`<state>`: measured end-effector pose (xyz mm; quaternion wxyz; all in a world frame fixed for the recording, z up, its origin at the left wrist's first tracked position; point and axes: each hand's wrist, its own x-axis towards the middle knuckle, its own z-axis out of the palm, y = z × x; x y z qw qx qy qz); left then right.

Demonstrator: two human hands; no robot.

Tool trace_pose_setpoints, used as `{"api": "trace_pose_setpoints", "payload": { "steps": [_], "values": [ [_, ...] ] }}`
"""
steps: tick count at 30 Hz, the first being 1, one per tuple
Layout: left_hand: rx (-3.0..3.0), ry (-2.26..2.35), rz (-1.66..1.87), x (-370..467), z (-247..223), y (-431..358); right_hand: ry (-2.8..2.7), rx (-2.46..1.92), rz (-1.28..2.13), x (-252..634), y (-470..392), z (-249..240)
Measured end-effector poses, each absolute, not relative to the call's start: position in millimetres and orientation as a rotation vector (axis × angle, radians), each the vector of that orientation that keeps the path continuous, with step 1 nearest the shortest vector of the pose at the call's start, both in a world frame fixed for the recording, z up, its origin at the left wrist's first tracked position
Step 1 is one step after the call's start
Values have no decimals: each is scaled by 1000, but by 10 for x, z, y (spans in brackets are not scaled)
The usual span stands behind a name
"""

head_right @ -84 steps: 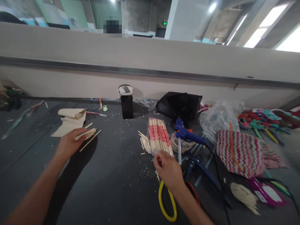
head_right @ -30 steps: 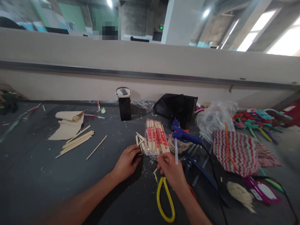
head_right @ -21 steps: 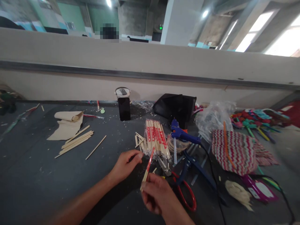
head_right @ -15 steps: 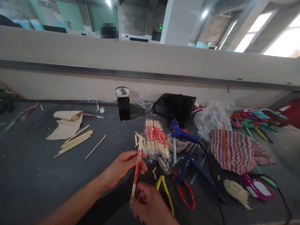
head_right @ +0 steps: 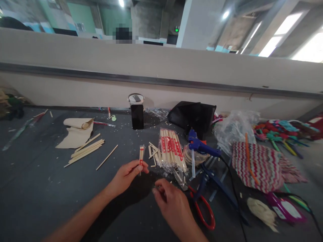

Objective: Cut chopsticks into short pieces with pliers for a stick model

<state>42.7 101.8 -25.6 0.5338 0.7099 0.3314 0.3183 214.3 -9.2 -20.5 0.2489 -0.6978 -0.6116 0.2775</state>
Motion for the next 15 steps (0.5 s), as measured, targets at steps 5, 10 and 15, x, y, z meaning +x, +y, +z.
{"api": "trace_pose_setpoints", "payload": {
  "steps": [5,10,15],
  "values": [
    [1590,788,744,449,-326,1026,-1595,-1836,744,2338,-147,-177],
    [1656,690,665,427,-244,1008,-1469,-1745,782,2280,-69,49],
    [1650,644,667,421,-267,1023,-1461,-1589,691,2072,220,265]
  ]
}}
